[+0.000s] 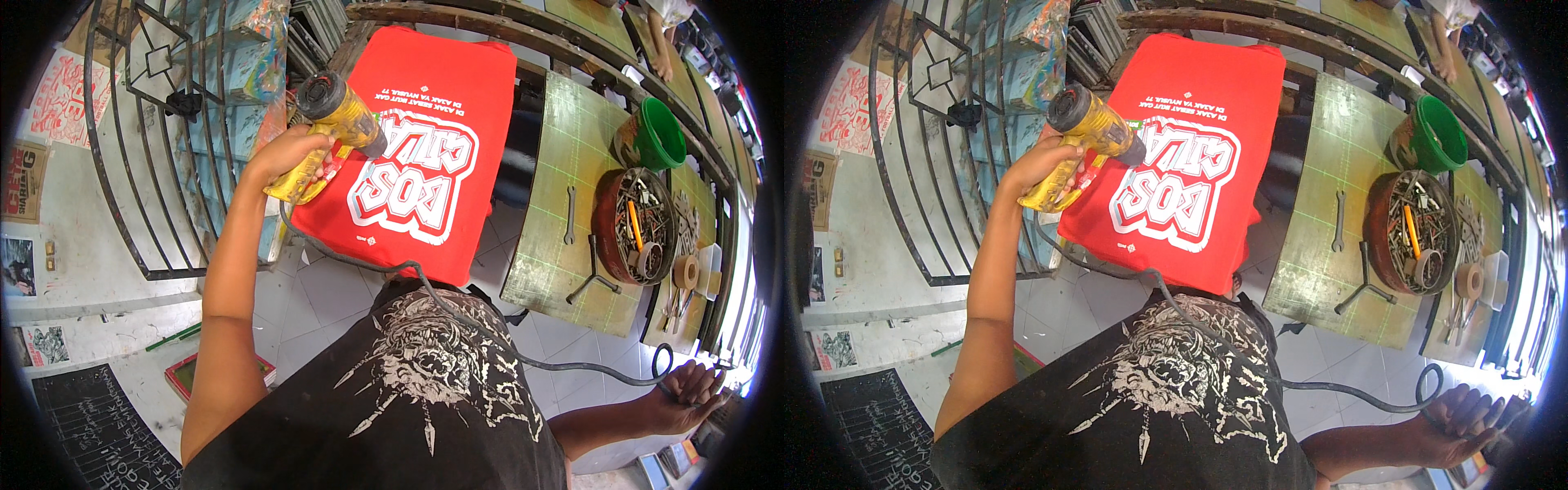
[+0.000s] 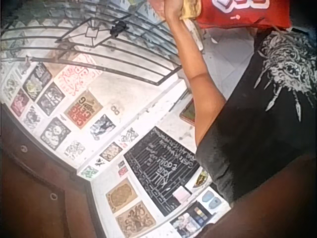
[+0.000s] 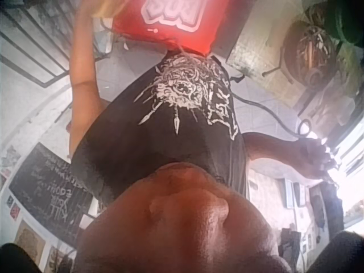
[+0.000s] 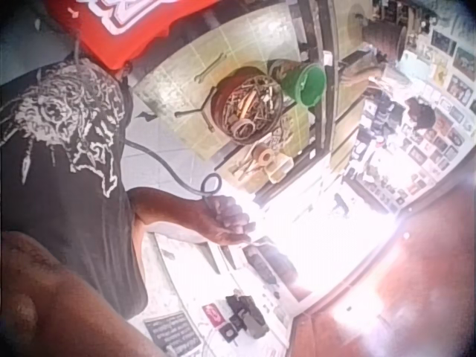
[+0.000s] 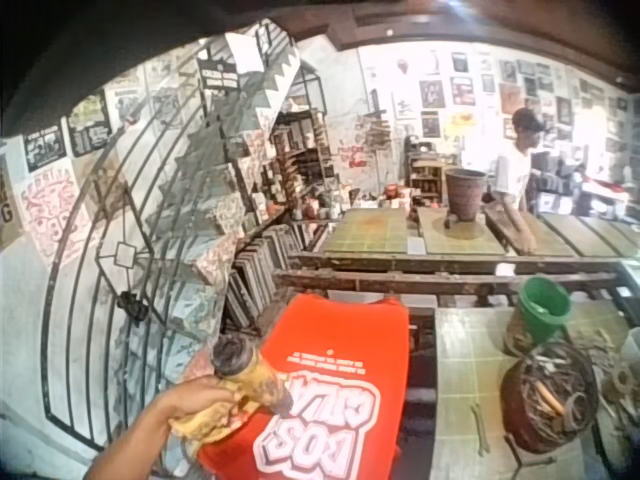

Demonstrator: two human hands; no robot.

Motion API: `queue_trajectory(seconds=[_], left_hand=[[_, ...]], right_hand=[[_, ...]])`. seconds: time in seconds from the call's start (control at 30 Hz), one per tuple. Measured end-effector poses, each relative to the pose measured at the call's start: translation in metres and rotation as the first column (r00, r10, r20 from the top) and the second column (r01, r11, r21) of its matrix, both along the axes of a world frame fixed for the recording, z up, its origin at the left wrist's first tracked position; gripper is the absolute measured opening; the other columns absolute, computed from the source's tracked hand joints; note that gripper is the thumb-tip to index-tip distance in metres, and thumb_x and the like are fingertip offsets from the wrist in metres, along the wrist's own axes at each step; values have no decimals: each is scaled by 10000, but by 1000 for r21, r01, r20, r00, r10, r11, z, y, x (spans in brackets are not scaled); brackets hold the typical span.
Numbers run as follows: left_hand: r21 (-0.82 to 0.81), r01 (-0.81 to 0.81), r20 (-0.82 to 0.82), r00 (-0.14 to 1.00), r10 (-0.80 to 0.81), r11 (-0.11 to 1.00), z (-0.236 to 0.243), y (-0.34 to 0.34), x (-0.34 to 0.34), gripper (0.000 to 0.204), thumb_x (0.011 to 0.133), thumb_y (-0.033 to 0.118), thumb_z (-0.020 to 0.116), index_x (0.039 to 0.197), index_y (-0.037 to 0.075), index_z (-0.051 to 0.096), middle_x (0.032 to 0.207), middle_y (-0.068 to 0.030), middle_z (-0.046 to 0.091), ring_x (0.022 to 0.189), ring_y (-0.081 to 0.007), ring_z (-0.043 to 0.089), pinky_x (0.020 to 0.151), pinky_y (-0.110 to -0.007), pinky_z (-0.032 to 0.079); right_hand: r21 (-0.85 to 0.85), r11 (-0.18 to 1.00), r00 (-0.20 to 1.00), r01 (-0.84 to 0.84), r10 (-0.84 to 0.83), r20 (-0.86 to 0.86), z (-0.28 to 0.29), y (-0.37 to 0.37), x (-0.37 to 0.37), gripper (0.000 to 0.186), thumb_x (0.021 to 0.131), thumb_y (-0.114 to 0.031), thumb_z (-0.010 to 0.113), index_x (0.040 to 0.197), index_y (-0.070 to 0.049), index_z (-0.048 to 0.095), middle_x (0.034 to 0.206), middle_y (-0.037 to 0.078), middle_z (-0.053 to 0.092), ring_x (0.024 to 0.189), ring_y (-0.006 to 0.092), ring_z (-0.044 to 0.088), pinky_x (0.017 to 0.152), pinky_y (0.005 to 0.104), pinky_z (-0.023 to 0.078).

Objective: The person spreads white ink across a mesh screen with a squeegee, lifts the screen, and then uses a heat gun to dry the printed ink on a red t-shirt.

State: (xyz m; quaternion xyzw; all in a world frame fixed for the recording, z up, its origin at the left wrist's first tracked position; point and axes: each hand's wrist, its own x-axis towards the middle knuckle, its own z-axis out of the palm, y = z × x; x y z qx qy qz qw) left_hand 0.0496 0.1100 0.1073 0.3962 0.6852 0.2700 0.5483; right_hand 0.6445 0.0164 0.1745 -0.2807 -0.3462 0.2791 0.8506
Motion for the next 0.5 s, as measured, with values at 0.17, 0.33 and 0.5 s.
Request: queue_trajectory(seconds=[0.17, 0.33, 0.5], left_hand=[[12, -26, 0, 1000, 26, 1000, -2, 0, -1, 257, 867, 243, 554, 976, 10, 539, 720, -62, 590, 534, -120, 570, 444, -242, 458], [9, -24, -6, 1000, 24, 1000, -3, 5, -6, 259, 867, 244, 548, 979, 11, 540, 722, -76, 600, 542, -130, 584, 449, -246, 465], [66, -58, -25, 998, 60, 996, -5, 16, -6, 265, 862, 252, 552, 977, 12, 546, 718, -75, 603, 542, -140, 591, 458, -255, 470]], right_hand=[[29, 999, 999, -44, 45, -16, 0, 1, 0, 305, 933, -200, 547, 1060, 75, 513, 616, -21, 300, 529, 60, 230, 423, 199, 145], [4, 995, 995, -98, 98, 3, -1, -2, 0, 324, 925, -206, 563, 1071, 77, 506, 614, -23, 288, 534, 58, 228, 404, 189, 140], [-11, 999, 999, 47, -47, 0, -1, 2, -4, 343, 926, -225, 568, 1079, 75, 503, 608, -27, 277, 536, 55, 214, 397, 186, 118]])
